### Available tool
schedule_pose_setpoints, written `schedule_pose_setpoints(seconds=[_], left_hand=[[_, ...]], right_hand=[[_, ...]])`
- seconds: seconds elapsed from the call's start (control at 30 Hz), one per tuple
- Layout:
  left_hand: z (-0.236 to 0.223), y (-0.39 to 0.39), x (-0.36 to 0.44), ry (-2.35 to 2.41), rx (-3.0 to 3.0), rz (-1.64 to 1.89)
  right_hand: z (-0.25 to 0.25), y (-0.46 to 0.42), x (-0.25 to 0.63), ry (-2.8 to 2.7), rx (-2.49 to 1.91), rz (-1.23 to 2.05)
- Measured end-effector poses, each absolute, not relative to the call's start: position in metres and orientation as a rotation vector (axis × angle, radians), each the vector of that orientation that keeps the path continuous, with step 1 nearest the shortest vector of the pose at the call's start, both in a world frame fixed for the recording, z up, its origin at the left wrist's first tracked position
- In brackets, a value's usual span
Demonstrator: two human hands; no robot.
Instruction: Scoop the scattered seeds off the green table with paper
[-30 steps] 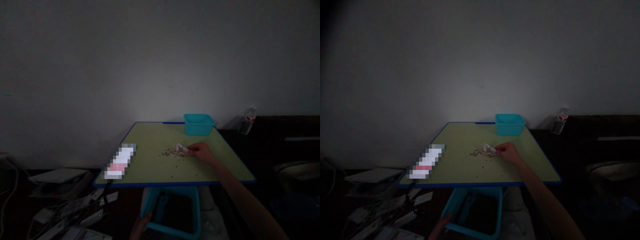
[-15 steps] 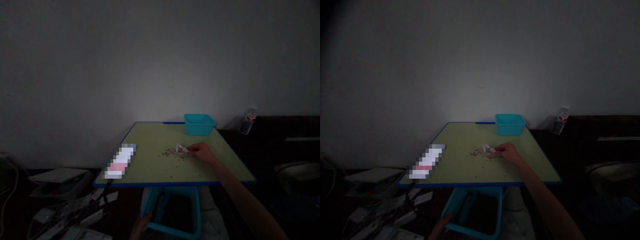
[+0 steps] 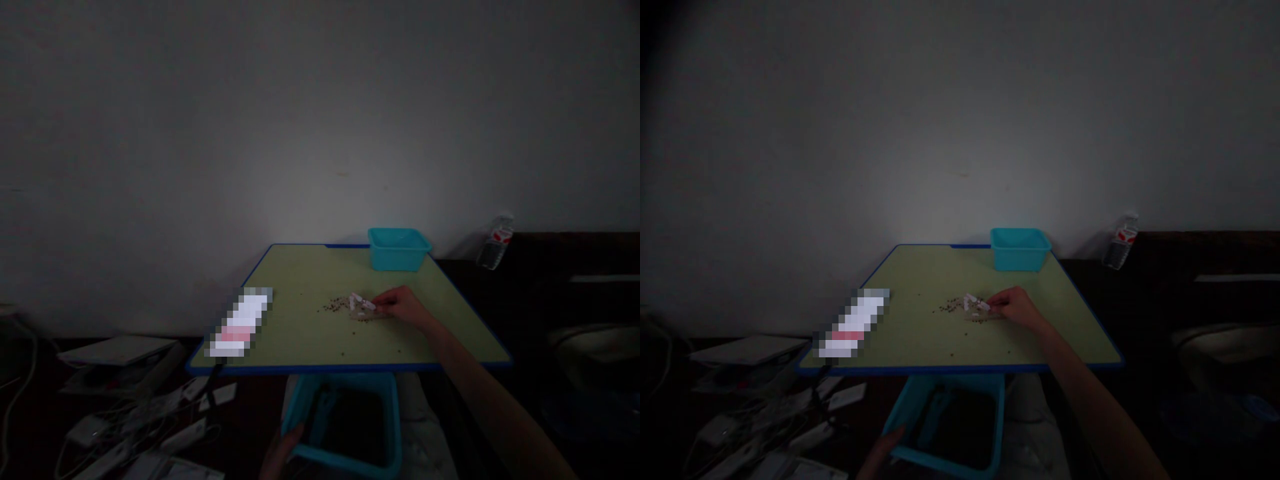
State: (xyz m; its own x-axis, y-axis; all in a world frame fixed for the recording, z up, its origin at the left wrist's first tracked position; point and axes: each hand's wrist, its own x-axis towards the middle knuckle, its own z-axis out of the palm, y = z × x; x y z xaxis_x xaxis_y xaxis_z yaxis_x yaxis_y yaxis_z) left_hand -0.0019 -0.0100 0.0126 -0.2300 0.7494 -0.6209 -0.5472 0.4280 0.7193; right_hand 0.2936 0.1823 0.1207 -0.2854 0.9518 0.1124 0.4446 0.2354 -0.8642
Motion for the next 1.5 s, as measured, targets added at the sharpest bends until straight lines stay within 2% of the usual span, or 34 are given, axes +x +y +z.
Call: schedule_pose_setpoints(seconds=[0.3,1.5], left_hand=[[0.025,-0.018,0.001,1.349,0.22,1.201],[0.028,-0.018,0.002,1.332,0.214,1.221]], right_hand=[[0.117,0.183,0.294,-1.858,-1.253,0.997],[0.126,0.175,0.292,-1.876,-1.23,1.151]])
